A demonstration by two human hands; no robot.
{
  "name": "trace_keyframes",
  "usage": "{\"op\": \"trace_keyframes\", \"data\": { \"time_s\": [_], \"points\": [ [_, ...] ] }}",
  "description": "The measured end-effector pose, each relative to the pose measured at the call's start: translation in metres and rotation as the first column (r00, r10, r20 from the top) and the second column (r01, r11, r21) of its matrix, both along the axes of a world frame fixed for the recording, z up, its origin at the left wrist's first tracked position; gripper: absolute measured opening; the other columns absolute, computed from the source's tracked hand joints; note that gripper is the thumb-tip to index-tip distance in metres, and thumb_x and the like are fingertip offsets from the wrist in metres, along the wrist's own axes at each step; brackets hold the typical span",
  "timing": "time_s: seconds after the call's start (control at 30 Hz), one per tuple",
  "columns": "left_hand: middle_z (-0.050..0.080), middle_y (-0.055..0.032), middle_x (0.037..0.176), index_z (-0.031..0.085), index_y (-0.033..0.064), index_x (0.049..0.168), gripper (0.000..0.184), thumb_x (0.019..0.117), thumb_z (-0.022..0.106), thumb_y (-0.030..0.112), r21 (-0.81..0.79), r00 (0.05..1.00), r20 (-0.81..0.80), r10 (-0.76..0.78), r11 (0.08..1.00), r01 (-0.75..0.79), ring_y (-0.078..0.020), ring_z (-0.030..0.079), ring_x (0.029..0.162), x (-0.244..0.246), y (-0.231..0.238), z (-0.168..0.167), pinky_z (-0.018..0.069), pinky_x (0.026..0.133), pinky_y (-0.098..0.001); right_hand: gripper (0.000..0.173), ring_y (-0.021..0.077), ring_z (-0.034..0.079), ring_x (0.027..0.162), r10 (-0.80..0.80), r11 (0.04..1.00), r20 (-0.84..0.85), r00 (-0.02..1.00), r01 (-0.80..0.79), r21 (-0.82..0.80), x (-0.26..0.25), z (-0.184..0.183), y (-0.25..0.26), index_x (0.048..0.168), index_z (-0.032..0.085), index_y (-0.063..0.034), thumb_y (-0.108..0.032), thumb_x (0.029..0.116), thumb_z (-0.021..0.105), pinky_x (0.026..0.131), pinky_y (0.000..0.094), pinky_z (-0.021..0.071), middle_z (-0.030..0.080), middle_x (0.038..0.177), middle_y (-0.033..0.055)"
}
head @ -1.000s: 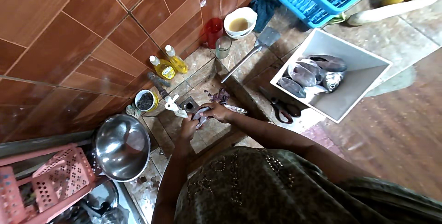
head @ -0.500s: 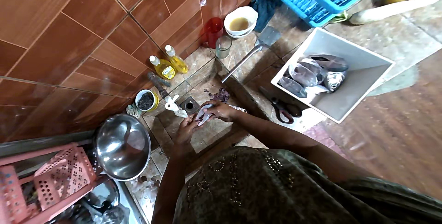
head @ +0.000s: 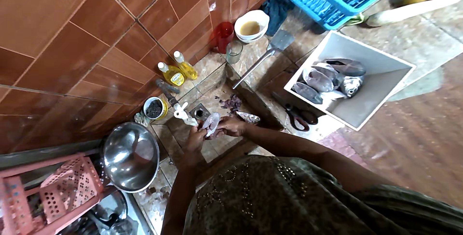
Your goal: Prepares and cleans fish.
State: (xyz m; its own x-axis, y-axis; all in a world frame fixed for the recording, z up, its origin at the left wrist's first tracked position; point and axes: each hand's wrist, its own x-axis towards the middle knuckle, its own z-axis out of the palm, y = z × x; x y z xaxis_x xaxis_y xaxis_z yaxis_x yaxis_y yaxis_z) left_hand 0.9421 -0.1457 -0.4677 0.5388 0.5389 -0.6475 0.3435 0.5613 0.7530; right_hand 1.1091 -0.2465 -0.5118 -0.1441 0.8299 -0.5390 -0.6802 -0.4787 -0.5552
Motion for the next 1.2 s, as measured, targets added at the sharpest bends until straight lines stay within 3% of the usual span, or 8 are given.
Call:
{"op": "trace_keyframes", "data": {
  "time_s": [0.2,0.37,0.5,0.6,0.67,0.77,1.03,1.2],
  "points": [
    [0.066,-0.0159,0.1,0.05,0.002,0.137,0.042,0.0968,0.061,0.002,0.084,0.939,-0.331,-0.095,0.988,0.13,-0.0179,0.067,0.066,0.008,0.002,-0.002,0.0591,0.058,-0.0321,0.018,0.0202,0.074,0.089,0.041,0.999,-0.049,0.998,-0.041,0.009,-0.007,-0.004,0.004,0.122,0.057,-0.0016,-0.008,0.1065,0.05,0.084,0.0366,0.0613,0.073,0.101,0.0096],
    [0.068,-0.0189,0.103,0.048,-0.0011,0.138,0.034,0.1037,0.047,0.004,-0.042,0.972,-0.192,-0.134,0.991,0.128,-0.0254,0.071,0.08,0.005,0.007,0.012,0.0626,0.072,-0.0407,0.017,0.0186,0.073,0.084,0.036,0.998,-0.025,0.999,-0.035,0.047,-0.003,-0.005,0.008,0.119,0.058,-0.0002,-0.005,0.1035,0.053,0.082,0.0352,0.0614,0.073,0.096,0.0087],
    [0.068,-0.0171,0.106,0.047,-0.0012,0.138,0.036,0.1029,0.042,0.002,-0.135,0.98,-0.066,-0.188,0.975,0.178,-0.0255,0.071,0.086,-0.001,0.013,0.021,0.0625,0.078,-0.0425,0.015,0.0166,0.071,0.078,-0.012,0.999,0.004,1.0,0.012,0.039,-0.001,-0.003,0.008,0.115,0.059,-0.0004,-0.001,0.1001,0.057,0.076,0.0327,0.0612,0.072,0.092,0.0073],
    [0.069,-0.0163,0.109,0.05,0.0001,0.139,0.038,0.1067,0.039,0.016,-0.117,0.976,-0.04,-0.213,0.971,0.207,-0.025,0.071,0.09,-0.005,0.016,0.018,0.0612,0.081,-0.0427,0.02,0.015,0.07,0.08,-0.043,0.999,0.076,0.996,0.04,0.03,0.001,0.0,0.008,0.119,0.058,-0.0006,-0.001,0.0995,0.059,0.075,0.0313,0.0605,0.07,0.097,0.0066],
    [0.069,-0.0172,0.114,0.055,-0.0008,0.135,0.038,0.1082,0.049,0.026,-0.042,0.975,-0.1,-0.201,0.979,0.197,-0.0259,0.072,0.093,-0.001,0.014,0.018,0.0622,0.08,-0.0427,0.021,0.0144,0.069,0.08,-0.031,0.999,0.157,0.987,0.026,0.035,0.001,0.002,0.009,0.119,0.058,0.0007,-0.001,0.0986,0.061,0.074,0.0309,0.0604,0.069,0.098,0.0071],
    [0.066,-0.0188,0.122,0.057,0.0004,0.133,0.039,0.1023,0.064,0.024,0.055,0.959,-0.217,-0.184,0.978,0.2,-0.0274,0.072,0.096,0.007,0.011,0.018,0.0636,0.079,-0.0434,0.023,0.0146,0.069,0.081,0.001,0.998,0.264,0.965,-0.017,0.058,0.001,0.004,0.011,0.12,0.061,0.003,-0.001,0.0975,0.063,0.076,0.0312,0.0606,0.069,0.1,0.009],
    [0.067,-0.0201,0.114,0.052,0.0012,0.138,0.045,0.0941,0.063,0.0,0.104,0.953,-0.273,-0.131,0.981,0.164,-0.0254,0.072,0.08,0.004,0.008,-0.001,0.0632,0.067,-0.0393,0.03,0.0171,0.071,0.089,0.057,0.992,0.258,0.965,-0.083,0.09,0.0,0.014,0.014,0.129,0.056,0.0023,-0.004,0.1,0.061,0.08,0.0333,0.0614,0.068,0.111,0.0122],
    [0.069,-0.0179,0.115,0.054,0.0031,0.137,0.048,0.0911,0.069,0.004,0.235,0.843,-0.499,-0.199,0.906,0.353,-0.0235,0.073,0.084,0.011,0.004,0.005,0.0633,0.074,-0.041,0.02,0.0131,0.068,0.08,0.167,0.979,0.355,0.92,-0.198,0.053,-0.004,0.008,0.018,0.118,0.061,0.0042,-0.006,0.1005,0.061,0.077,0.0302,0.0593,0.069,0.097,0.0093]
  ]
}}
